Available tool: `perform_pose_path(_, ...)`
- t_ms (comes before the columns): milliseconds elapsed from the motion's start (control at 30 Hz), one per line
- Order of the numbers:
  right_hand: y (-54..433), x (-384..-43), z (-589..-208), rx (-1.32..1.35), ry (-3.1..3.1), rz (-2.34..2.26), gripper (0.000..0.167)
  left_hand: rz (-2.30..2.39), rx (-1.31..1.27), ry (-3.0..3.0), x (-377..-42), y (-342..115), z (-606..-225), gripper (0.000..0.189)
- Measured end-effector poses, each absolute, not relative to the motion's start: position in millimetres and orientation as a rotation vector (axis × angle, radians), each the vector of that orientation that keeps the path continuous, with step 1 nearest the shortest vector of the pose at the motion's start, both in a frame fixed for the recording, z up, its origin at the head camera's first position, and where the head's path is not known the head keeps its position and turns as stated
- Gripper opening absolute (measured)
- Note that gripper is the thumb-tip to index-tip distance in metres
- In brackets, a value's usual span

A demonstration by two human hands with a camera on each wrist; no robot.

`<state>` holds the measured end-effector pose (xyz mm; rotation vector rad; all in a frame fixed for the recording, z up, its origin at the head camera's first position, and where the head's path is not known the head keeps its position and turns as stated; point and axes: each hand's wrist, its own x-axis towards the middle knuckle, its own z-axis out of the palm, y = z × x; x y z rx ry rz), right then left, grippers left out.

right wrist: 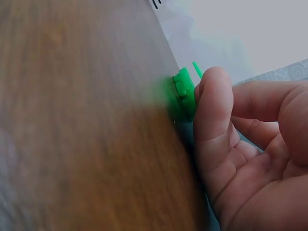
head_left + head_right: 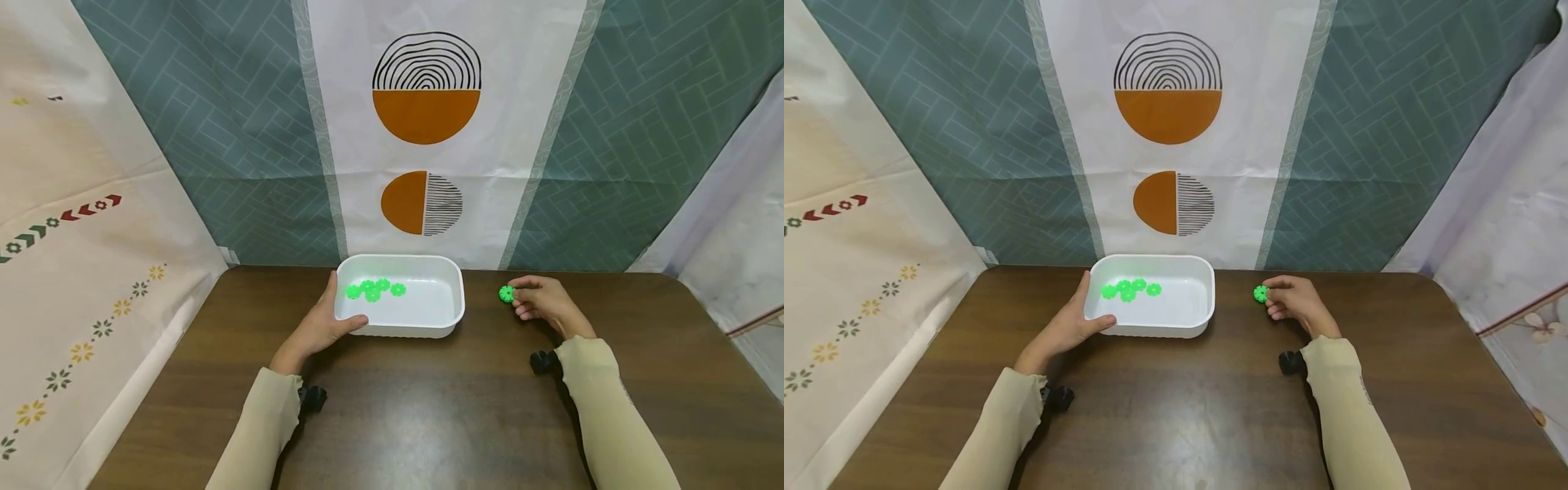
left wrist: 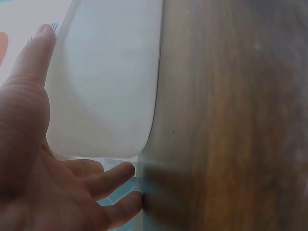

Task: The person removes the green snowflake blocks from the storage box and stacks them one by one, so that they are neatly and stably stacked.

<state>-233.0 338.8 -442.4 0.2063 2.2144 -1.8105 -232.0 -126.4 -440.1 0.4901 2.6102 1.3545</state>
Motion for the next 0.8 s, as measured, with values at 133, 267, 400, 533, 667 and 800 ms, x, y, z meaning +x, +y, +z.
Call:
perform_pose_path(133, 337.2, -234.4, -442.6, 0.214, 2.221, -1.802, 0.041, 1.350, 0.478, 2.607, -232.1, -125.9, -439.0, 0.125)
perform_pose_path(267, 336.8, -234.8, -442.4, 0.216, 2.225, -1.793, 0.042, 1.360, 0.473, 2.598, -232.6, -125.9, -439.3, 0.125)
perform_pose_path(400, 336.6, -234.5, -441.6, 0.213, 2.227, -1.790, 0.043, 1.377, 0.476, 2.585, -232.6, -125.8, -439.3, 0.125)
perform_pose_path(533, 335.3, -234.3, -440.8, 0.218, 2.233, -1.781, 0.044, 1.385, 0.480, 2.577, -232.6, -126.1, -439.7, 0.125)
perform_pose_path(667, 333.4, -234.8, -440.0, 0.243, 2.229, -1.772, 0.043, 1.381, 0.463, 2.574, -232.6, -126.7, -440.3, 0.126)
perform_pose_path(800, 332.7, -235.2, -438.6, 0.257, 2.220, -1.770, 0.043, 1.374, 0.441, 2.574, -232.6, -126.4, -440.2, 0.126)
